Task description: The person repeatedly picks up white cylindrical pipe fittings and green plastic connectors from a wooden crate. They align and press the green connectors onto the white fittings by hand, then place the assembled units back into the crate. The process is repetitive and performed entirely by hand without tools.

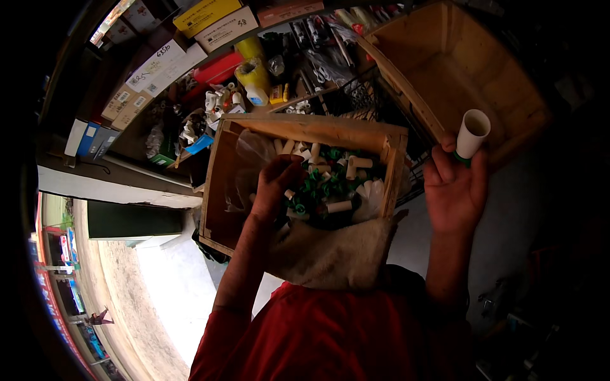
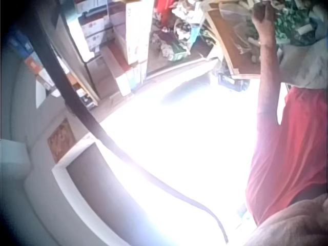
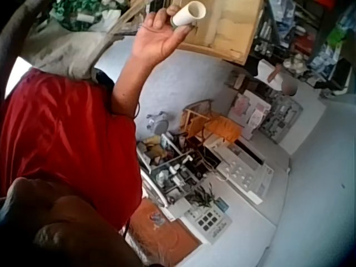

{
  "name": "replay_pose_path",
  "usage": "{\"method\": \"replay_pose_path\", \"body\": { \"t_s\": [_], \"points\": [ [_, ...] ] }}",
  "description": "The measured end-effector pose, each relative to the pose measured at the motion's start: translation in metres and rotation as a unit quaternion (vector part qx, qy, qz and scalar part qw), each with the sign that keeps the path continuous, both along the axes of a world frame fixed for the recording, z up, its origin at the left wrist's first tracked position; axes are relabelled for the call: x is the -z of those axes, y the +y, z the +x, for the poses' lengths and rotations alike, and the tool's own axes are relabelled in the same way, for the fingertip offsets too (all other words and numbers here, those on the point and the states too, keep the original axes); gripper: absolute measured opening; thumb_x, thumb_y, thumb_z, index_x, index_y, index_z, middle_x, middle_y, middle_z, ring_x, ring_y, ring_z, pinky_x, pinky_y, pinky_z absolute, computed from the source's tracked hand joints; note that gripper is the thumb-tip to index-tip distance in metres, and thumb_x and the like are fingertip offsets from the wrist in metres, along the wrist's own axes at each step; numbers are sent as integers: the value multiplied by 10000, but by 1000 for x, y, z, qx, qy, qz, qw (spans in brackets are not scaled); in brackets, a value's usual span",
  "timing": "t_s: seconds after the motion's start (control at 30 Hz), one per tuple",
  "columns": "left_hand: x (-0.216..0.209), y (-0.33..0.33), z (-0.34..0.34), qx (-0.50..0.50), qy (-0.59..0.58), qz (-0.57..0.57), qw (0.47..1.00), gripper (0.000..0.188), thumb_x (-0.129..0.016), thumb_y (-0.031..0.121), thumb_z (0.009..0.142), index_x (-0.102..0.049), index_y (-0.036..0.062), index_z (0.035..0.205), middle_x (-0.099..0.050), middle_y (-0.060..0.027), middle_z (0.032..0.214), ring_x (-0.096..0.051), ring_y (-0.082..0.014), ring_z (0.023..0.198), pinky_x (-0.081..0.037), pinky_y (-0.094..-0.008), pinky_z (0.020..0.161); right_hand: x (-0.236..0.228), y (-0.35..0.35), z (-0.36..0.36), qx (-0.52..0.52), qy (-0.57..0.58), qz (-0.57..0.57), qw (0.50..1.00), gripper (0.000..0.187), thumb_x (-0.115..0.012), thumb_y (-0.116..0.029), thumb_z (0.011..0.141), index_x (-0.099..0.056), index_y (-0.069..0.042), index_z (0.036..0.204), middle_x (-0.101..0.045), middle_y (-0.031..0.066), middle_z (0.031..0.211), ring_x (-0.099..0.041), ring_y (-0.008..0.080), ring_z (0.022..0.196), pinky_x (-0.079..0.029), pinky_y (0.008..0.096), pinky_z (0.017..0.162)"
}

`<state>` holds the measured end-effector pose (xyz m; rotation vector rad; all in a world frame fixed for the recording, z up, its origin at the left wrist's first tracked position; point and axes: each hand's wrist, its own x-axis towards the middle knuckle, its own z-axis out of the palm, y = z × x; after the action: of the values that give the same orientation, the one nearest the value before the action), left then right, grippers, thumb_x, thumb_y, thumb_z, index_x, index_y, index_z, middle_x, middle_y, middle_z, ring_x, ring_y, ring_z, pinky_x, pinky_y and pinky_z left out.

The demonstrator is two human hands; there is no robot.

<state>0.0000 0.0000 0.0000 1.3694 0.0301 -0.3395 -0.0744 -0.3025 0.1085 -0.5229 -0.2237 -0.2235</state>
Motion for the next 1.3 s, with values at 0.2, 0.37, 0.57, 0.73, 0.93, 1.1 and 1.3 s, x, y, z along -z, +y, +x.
{"method": "replay_pose_path", "body": {
  "t_s": [0.2,0.37,0.57,0.73,0.93,1.1,1.3],
  "points": [
    [2,-1,1,3,-6,12,1000,210,-609,146,946,-594,7,1102,-647,-49,846,-565,-97,700,-456,-242,641,1,14,0,9,20,-22,1000,263,-457,-292,1021,-508,-105,1199,-529,90,1059,-439,99,705,-412,261,622],
    [-2,-1,2,1,1,22,1000,192,-599,137,950,-601,7,1092,-648,-45,842,-564,-96,696,-458,-242,642,12,23,3,-10,33,-36,999,303,-480,-319,1009,-502,-81,1196,-545,82,1048,-445,93,708,-405,260,628],
    [12,-1,5,25,-54,138,989,147,-617,93,907,-640,20,1032,-662,-47,842,-617,-136,734,-490,-263,672,27,43,7,-8,101,-59,993,377,-527,-335,979,-510,-56,1231,-568,75,1004,-467,106,680,-405,293,627],
    [42,-7,-4,74,-263,379,884,185,-659,107,821,-680,79,1003,-672,-106,970,-651,-293,892,-517,-349,778,38,57,11,-5,133,-128,983,436,-565,-343,953,-513,-32,1255,-593,97,958,-507,119,673,-419,306,619],
    [50,-11,-8,164,-255,521,798,222,-649,117,777,-695,113,994,-663,-115,1005,-642,-336,939,-517,-408,813,43,65,15,-16,149,-203,968,376,-620,-311,922,-577,-20,1157,-611,95,889,-559,139,691,-454,290,633],
    [54,-12,-7,163,-292,524,783,147,-606,176,794,-694,133,903,-642,-119,927,-645,-335,864,-524,-443,749,37,72,18,-78,156,-393,903,284,-675,-221,912,-598,-29,1107,-638,50,884,-597,84,729,-499,251,649],
    [41,-7,5,121,-190,465,856,129,-623,192,815,-716,125,874,-686,-106,901,-661,-338,855,-534,-428,739,41,89,17,-50,87,-605,790,214,-674,-158,908,-591,-60,1080,-629,33,920,-608,82,752,-485,248,637]
  ]
}}
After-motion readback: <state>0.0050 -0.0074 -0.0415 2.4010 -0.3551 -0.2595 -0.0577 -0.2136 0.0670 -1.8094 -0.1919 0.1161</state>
